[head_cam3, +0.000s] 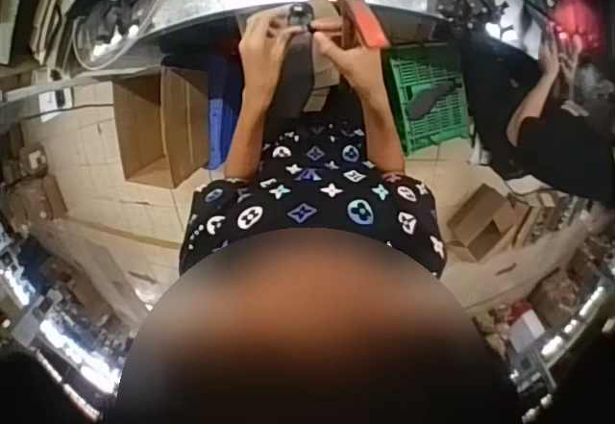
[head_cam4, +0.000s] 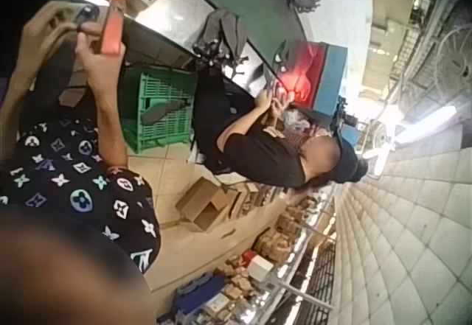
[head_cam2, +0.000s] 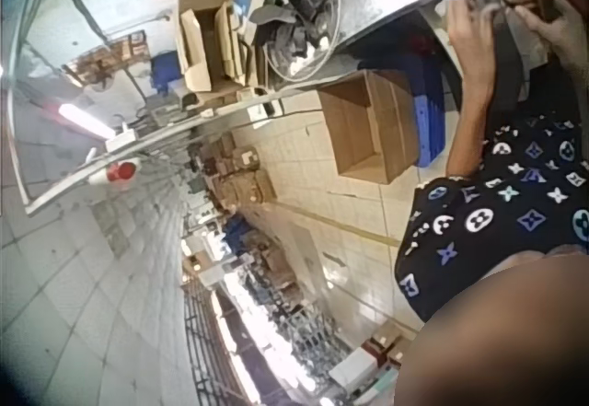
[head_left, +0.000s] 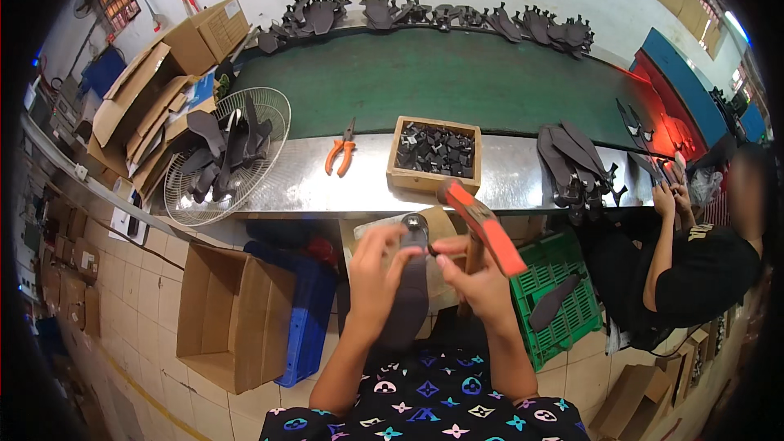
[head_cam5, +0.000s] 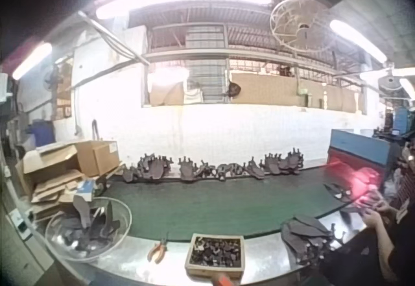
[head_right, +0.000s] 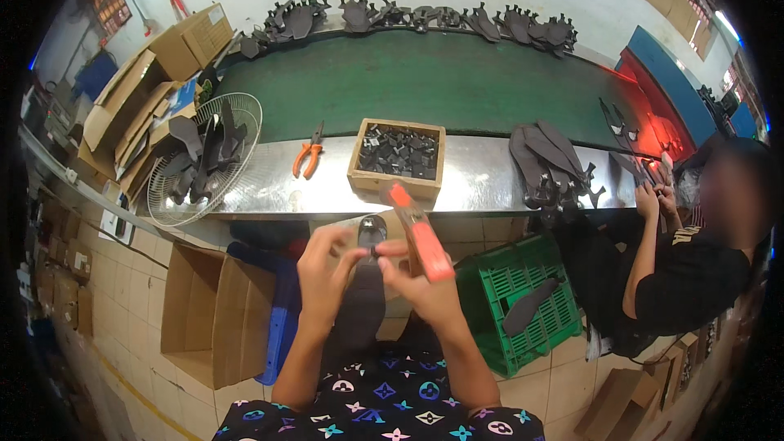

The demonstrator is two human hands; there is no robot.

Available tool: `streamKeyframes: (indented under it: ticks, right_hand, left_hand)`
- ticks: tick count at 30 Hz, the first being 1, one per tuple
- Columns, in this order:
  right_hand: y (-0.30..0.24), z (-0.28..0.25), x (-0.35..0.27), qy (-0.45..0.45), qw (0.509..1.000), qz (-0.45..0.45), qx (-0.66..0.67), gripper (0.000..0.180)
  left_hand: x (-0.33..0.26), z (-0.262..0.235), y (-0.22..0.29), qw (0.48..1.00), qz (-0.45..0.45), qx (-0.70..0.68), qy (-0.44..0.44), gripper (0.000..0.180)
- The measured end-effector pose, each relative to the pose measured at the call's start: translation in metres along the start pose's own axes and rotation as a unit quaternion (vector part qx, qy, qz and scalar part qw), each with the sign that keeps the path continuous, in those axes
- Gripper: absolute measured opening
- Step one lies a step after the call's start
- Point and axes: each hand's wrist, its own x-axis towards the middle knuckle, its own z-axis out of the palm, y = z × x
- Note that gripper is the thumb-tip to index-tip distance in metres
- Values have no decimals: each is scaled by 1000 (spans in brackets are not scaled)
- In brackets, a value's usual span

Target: Hammering small plastic or metal attachments onto shoe soles at a manufacturing station.

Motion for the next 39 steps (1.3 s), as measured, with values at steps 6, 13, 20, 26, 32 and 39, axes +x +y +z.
streamKeyframes:
  ticks: [6,13,20,26,32,39]
  right_hand:
    - [42,6,66,-26,990,-76,-114,25]
    - [46,-3,60,-87,965,-93,-228,21]
    - [35,-2,57,-126,955,-98,-251,27]
    - [29,-5,53,-152,926,-171,-299,32]
    - [22,0,41,-145,893,-179,-386,35]
    - [15,7,38,-99,894,-193,-391,29]
  left_hand:
    - [31,29,-76,993,18,7,-120,30]
    - [6,23,-80,993,-25,-9,-117,24]
    - [-1,15,-74,992,-46,-7,-113,24]
    - [0,11,-73,990,-46,7,-134,21]
    - [0,12,-75,992,-8,22,-123,27]
    - [9,9,-74,983,-92,-80,-139,25]
